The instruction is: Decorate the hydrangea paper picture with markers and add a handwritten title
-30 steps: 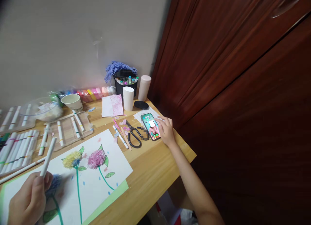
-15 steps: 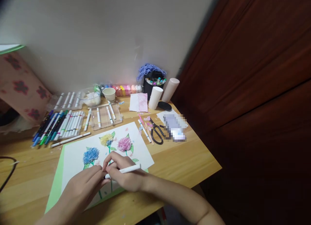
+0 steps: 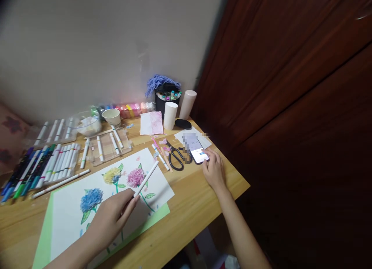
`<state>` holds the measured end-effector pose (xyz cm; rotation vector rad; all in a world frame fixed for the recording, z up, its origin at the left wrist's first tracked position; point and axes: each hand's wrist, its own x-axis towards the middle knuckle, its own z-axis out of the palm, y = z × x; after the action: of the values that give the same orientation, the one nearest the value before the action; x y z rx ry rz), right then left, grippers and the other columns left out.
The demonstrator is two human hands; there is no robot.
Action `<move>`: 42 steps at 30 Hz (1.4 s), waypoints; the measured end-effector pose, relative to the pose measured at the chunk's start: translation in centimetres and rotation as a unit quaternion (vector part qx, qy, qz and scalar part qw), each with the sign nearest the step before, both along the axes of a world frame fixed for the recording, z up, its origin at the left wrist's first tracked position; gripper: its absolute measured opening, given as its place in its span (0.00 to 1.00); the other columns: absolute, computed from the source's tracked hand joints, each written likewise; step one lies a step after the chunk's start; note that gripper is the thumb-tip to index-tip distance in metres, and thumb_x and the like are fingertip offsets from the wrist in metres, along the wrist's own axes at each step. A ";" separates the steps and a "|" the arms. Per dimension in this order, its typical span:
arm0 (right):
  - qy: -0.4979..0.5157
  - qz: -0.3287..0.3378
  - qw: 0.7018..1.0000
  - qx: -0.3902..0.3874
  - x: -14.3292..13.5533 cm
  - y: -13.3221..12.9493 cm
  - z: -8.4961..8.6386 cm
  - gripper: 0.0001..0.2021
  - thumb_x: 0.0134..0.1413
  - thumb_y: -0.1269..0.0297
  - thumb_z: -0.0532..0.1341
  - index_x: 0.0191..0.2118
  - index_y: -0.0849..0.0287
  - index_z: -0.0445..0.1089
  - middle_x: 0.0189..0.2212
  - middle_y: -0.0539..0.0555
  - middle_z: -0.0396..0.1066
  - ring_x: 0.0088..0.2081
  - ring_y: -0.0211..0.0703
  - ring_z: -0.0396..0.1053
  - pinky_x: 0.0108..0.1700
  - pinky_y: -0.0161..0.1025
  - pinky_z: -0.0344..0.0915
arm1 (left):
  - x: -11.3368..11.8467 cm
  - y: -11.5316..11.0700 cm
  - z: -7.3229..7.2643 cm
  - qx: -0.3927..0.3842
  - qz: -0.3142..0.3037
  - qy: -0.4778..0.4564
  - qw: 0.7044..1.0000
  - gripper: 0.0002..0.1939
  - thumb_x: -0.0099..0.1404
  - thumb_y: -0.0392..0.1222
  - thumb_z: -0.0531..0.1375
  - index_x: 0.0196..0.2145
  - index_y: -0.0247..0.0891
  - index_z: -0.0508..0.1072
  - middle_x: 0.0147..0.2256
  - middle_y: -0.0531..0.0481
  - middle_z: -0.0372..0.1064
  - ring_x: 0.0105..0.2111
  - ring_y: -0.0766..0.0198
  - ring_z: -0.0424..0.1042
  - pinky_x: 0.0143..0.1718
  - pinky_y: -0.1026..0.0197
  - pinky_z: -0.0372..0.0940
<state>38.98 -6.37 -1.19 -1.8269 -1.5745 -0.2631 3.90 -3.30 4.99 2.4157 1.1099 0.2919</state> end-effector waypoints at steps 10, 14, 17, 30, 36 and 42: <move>0.008 -0.022 0.999 -0.044 0.9 -0.9 -0.1 0.19 0.54 0.73 0.50 0.51 0.57 0.60 0.47 0.59 0.67 0.55 0.53 0.59 0.57 0.58 0.56 | 3.2 0.5 -0.8 -0.026 -0.039 -0.009 0.999 0.18 0.70 0.50 0.42 0.25 0.41 0.57 0.22 0.55 0.63 0.22 0.64 0.64 0.25 0.63 0.55; 0.034 0.003 0.999 -0.014 1.2 -0.5 0.6 0.19 0.56 0.72 0.50 0.54 0.57 0.57 0.50 0.59 0.65 0.57 0.51 0.57 0.58 0.54 0.56 | 3.6 0.7 -0.7 -0.031 -0.032 -0.015 0.999 0.19 0.70 0.50 0.41 0.24 0.41 0.56 0.21 0.55 0.62 0.21 0.64 0.64 0.24 0.64 0.55; 0.020 0.031 0.999 -0.025 1.8 1.1 1.3 0.19 0.57 0.72 0.49 0.54 0.57 0.55 0.51 0.58 0.65 0.59 0.49 0.55 0.61 0.56 0.50 | 4.1 0.8 -0.7 -0.041 -0.030 -0.009 0.999 0.20 0.70 0.51 0.40 0.24 0.41 0.56 0.21 0.55 0.62 0.22 0.63 0.64 0.25 0.63 0.55; -0.038 0.052 0.993 -0.101 2.7 6.1 1.2 0.20 0.55 0.72 0.49 0.55 0.59 0.56 0.52 0.59 0.63 0.62 0.52 0.49 0.63 0.62 0.42 | 5.5 1.7 -0.2 -0.048 -0.027 0.002 0.999 0.20 0.70 0.50 0.40 0.25 0.41 0.56 0.22 0.53 0.64 0.23 0.62 0.65 0.26 0.63 0.55; -0.035 0.047 0.995 -0.086 2.9 5.7 1.0 0.19 0.54 0.72 0.50 0.53 0.57 0.58 0.49 0.59 0.65 0.60 0.52 0.52 0.63 0.63 0.43 | 5.5 1.6 -0.4 -0.031 -0.028 -0.010 0.999 0.19 0.70 0.50 0.40 0.24 0.41 0.56 0.21 0.54 0.63 0.22 0.63 0.64 0.24 0.64 0.53; -0.040 0.039 0.995 -0.085 2.8 5.4 0.9 0.16 0.56 0.70 0.49 0.51 0.58 0.59 0.48 0.58 0.67 0.59 0.51 0.54 0.63 0.62 0.44 | 5.4 1.7 -0.1 -0.029 -0.022 -0.020 0.999 0.20 0.70 0.50 0.40 0.24 0.41 0.55 0.21 0.55 0.62 0.21 0.63 0.63 0.24 0.64 0.53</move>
<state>41.80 -1.01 -0.31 -1.8980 -1.7652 -0.1726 9.35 -1.65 4.84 2.3697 1.0315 0.2867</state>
